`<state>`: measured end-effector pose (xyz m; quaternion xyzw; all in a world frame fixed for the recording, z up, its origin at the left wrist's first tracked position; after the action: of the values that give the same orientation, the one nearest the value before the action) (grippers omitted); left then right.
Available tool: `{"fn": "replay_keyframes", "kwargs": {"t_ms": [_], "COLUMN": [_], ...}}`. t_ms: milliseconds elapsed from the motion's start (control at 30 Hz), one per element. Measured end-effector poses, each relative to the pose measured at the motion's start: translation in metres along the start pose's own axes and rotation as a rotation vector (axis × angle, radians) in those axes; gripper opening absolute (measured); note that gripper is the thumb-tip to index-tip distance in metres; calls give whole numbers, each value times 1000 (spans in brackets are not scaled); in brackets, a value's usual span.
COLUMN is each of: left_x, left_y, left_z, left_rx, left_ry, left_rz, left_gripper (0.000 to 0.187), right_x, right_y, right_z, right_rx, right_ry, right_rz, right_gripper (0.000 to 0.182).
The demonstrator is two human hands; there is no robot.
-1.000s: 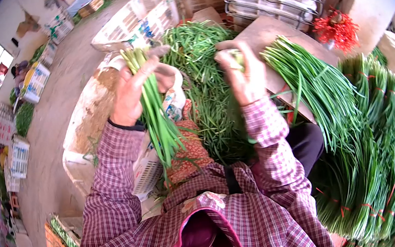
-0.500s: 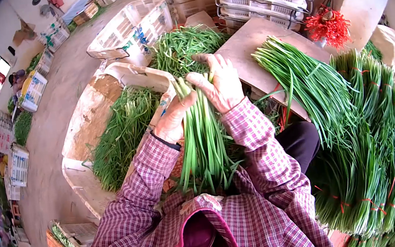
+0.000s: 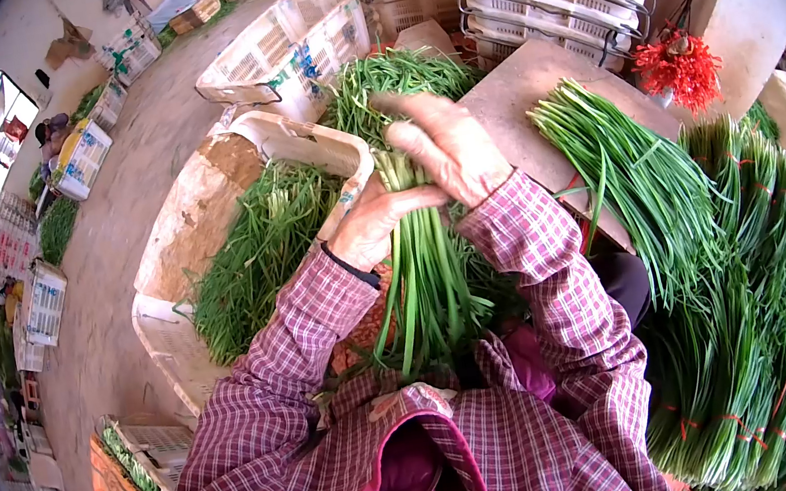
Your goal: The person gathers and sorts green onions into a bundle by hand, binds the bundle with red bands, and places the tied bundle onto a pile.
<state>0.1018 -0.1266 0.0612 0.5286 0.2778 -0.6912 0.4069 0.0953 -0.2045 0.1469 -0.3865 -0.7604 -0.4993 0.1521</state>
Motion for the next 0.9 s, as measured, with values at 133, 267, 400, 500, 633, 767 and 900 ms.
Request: {"fn": "replay_keyframes", "kwargs": {"t_ms": [133,267,400,500,633,767,900], "left_x": [-37,-51,-52,-64,-100,-87,-27], "left_y": [3,21,24,29,37,33,7], "left_z": [-25,-35,-44,-52,-62,-81,-62], "left_rx": [-232,-239,-202,-197,-27,-5,62], "left_ry": [-59,-336,-385,-365,-364,-482,-535], "left_rz": [87,160,171,137,263,239,107], "left_gripper": [18,13,15,22,55,81,84], "right_x": [7,-7,-36,-59,-55,-55,-46], "right_y": [-12,-45,-52,-56,-73,-97,-104], "right_z": [-28,37,42,55,74,92,109], "right_rx": [-275,-155,-206,82,235,341,486], "right_ry": [-51,-319,-252,58,828,1310,1534], "right_rz": [-26,182,333,533,525,660,668], "right_gripper": [96,114,84,60,55,56,64]}}
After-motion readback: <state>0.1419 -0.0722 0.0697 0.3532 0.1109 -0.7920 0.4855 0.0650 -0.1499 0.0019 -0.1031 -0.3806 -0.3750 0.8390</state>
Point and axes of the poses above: each hand's wrist, its own y-axis towards the middle knuckle, its own z-axis out of the palm, x = y × z, the point moved 9 cm from there along y, towards the middle knuckle, and after that the axes turned 2 degrees about -x, right-handed, at the moved point
